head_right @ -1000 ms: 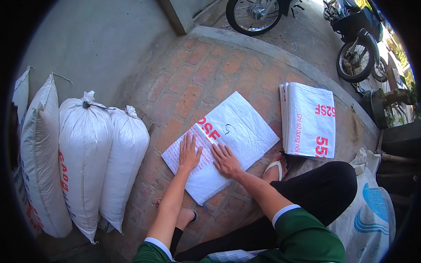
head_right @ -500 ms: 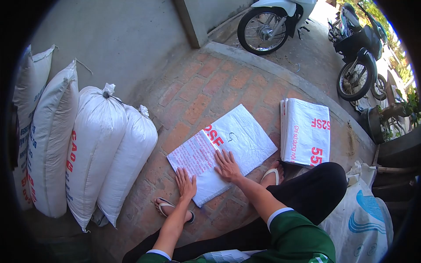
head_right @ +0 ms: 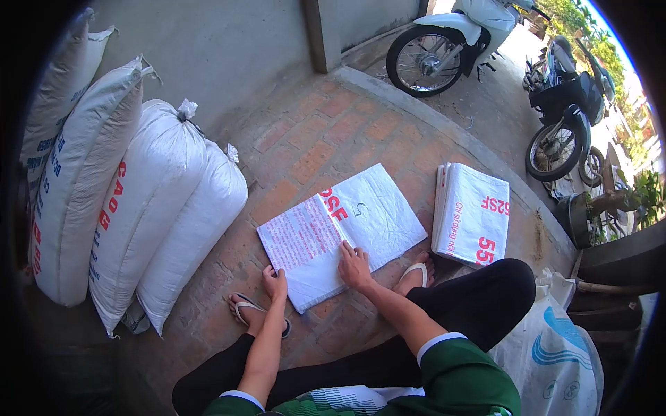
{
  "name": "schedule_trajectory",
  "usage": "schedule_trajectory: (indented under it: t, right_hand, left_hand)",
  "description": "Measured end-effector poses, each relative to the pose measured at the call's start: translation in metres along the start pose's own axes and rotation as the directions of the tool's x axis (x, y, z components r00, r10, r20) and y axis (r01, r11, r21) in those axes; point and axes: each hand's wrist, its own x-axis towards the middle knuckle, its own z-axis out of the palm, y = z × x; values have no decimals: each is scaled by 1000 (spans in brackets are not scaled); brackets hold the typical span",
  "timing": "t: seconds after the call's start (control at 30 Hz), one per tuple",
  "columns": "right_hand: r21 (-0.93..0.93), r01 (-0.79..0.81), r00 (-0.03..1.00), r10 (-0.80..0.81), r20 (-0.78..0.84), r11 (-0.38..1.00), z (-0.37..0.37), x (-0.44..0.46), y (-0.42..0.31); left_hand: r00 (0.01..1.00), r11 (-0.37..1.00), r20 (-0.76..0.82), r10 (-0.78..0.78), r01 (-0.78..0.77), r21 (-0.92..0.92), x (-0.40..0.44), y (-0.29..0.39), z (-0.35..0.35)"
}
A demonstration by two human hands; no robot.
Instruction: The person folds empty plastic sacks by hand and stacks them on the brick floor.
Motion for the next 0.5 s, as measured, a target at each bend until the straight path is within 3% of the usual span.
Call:
schedule_trajectory:
  t: [0.2,0.23,0.33,0.5]
  right_hand:
    - [89,-16,1000,18,-23,996,4,1,2]
    - [100,-8,1000,10,-25,995,5,2,3]
    - [103,-9,1000,12,-28,995,4,0,2]
    - [119,-33,999,34,-12,992,1,4,-3]
  left_hand:
    - [957,901,169,-237,281,-330,28,-43,20]
    - [932,861,251,-263,344,-374,21,-21,5]
    - [871,858,392,-297,423,-291,19,-25,-3]
    - [815,749,489,-312,527,-401,27,-22,-13]
